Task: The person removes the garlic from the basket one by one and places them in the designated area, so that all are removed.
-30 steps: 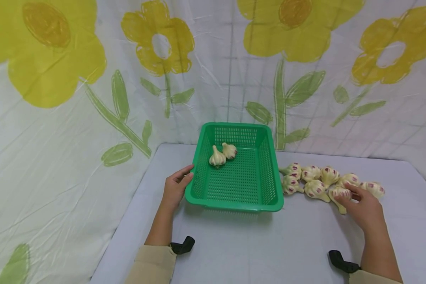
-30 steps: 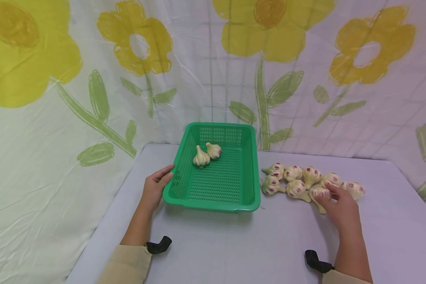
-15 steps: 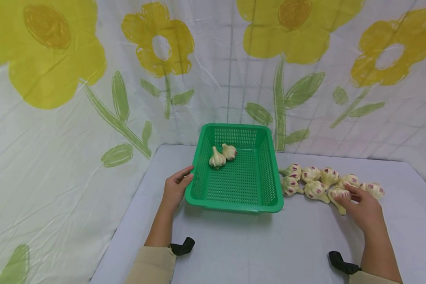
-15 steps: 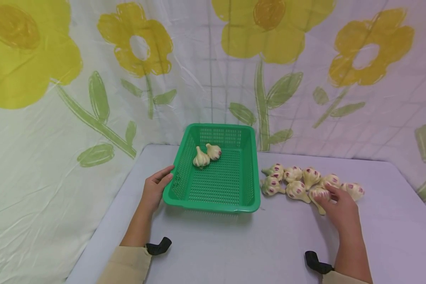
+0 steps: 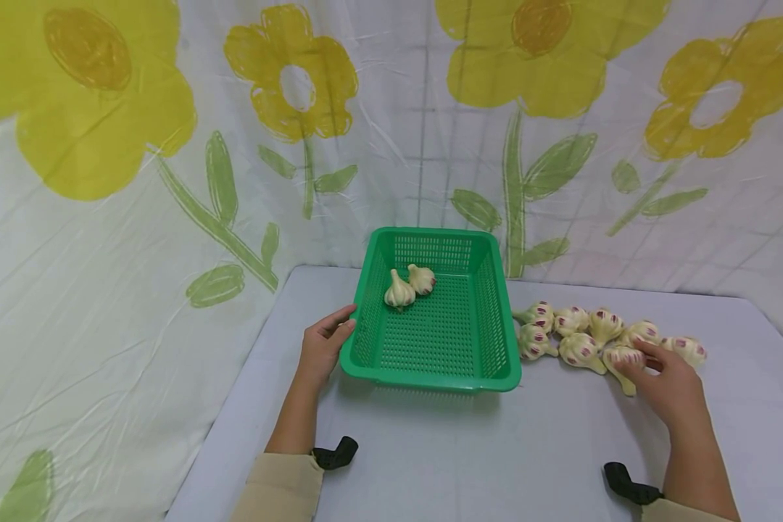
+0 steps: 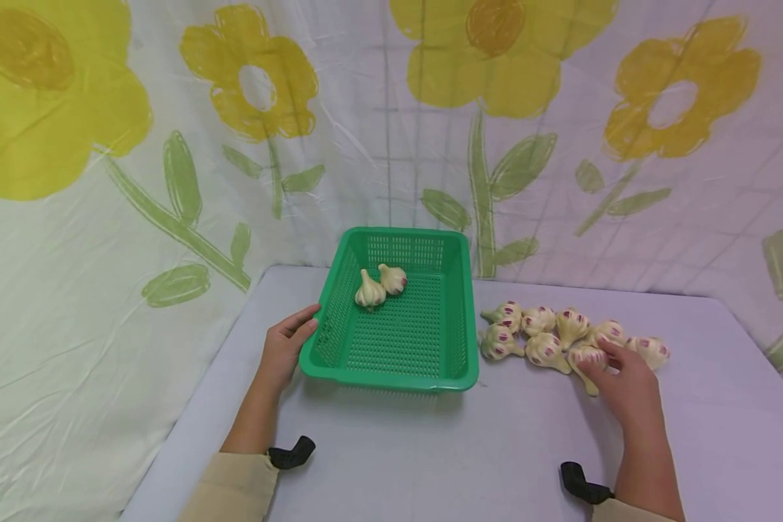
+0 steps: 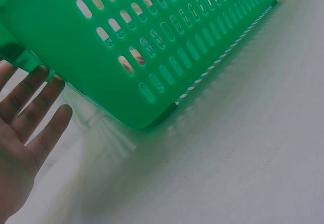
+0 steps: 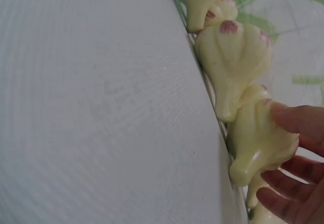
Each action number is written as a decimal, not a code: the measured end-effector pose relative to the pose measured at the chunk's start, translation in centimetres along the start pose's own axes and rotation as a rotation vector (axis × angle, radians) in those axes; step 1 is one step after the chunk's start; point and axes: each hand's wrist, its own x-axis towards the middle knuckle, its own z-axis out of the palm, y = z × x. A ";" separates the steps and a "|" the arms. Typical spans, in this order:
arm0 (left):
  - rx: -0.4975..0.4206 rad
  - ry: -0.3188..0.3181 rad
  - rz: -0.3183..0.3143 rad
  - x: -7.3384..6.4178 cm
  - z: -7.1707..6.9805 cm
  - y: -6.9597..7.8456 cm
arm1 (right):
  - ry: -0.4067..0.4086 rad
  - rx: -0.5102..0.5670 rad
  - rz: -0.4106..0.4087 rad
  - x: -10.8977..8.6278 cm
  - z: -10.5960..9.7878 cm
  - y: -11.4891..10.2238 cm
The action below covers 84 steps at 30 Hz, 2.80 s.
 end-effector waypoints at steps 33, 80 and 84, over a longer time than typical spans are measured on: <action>-0.023 -0.011 0.019 -0.1 0.2 0.2 | 0.073 -0.100 -0.056 -0.7 -1.0 -0.5; 0.075 -0.167 -0.164 -1.6 -1.2 5.1 | -0.123 0.949 -0.568 5.2 10.3 -33.3; 0.094 -0.178 -0.167 -1.4 -1.3 5.3 | -0.269 0.795 -0.483 6.2 12.3 -32.7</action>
